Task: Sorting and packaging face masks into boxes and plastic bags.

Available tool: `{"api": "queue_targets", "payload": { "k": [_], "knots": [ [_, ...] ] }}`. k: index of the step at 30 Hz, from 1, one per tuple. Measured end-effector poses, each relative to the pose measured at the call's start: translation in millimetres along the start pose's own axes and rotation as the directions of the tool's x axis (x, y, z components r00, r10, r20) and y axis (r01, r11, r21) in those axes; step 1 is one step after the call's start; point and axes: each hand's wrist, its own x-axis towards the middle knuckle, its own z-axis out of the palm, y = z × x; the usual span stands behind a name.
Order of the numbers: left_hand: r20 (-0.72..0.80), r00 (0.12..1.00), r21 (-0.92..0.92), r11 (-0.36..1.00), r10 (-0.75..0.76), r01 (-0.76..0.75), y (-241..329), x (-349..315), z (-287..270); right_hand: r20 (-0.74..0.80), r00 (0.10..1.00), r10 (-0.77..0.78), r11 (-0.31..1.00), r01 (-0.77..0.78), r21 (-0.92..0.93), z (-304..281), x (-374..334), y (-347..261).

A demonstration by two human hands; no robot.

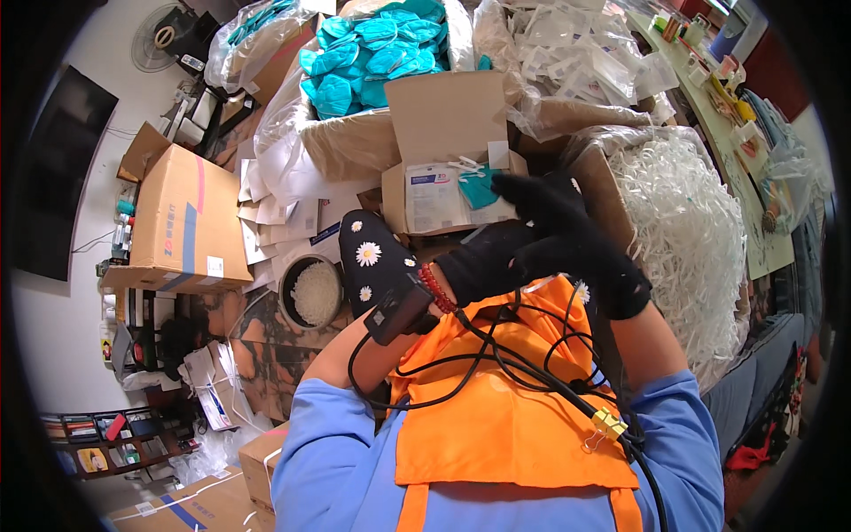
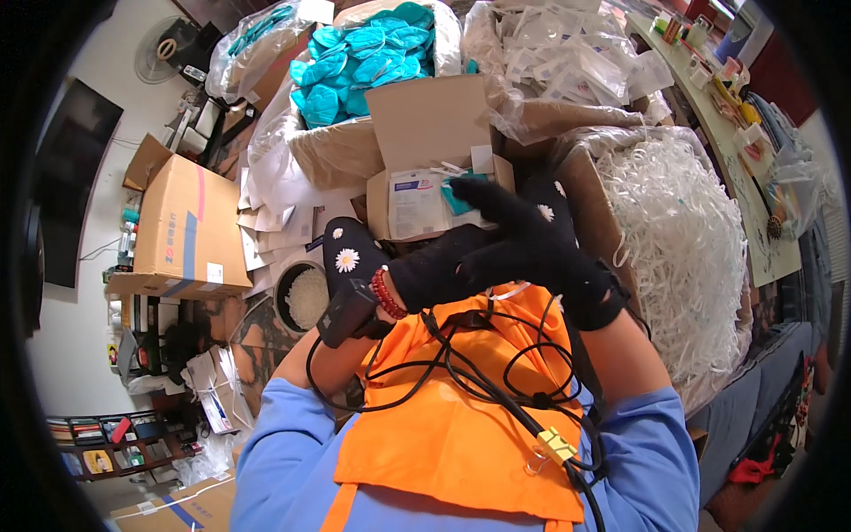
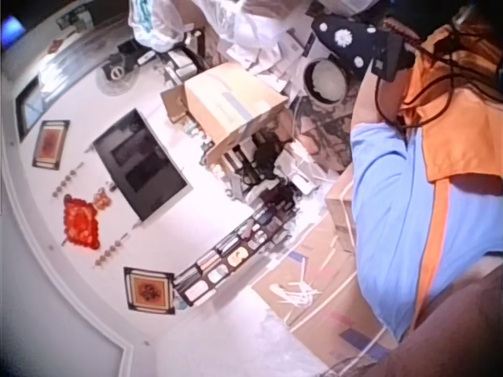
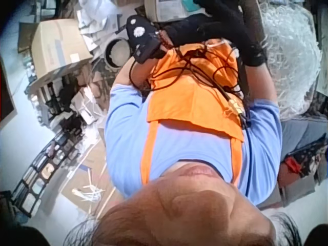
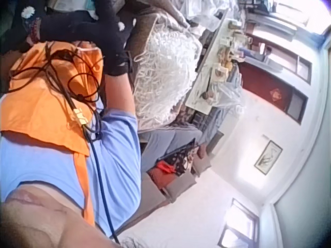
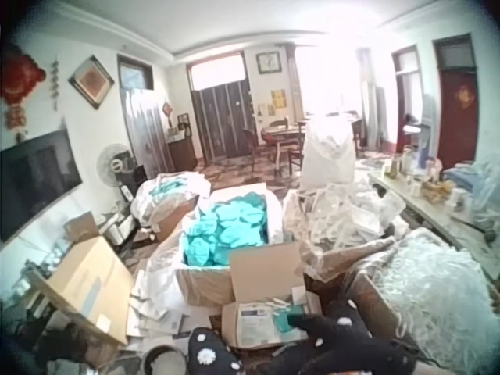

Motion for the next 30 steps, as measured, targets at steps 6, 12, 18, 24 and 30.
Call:
{"api": "queue_targets", "payload": {
  "k": [6,12,18,24,30],
  "knots": [
    [0.205,0.953,0.077,0.975,-0.222,0.210,25,1,-36,0.251,0.887,0.387,0.875,-0.439,0.204,10,-17,28],
    [0.207,0.940,0.080,0.962,-0.271,0.260,28,-22,-41,0.284,0.886,0.366,0.930,-0.334,-0.157,9,-37,20],
    [0.151,0.913,-0.191,0.894,-0.380,0.404,33,-34,-28,0.147,0.914,0.378,0.925,-0.381,-0.012,22,-54,7],
    [0.353,0.780,-0.624,0.491,-0.517,0.608,-5,-38,-15,0.107,0.904,0.415,0.910,-0.413,-0.040,26,-45,14],
    [0.383,0.718,-0.233,0.691,-0.581,0.684,33,-10,-33,0.078,0.912,0.404,0.915,-0.403,-0.020,20,-49,25]
  ]
}}
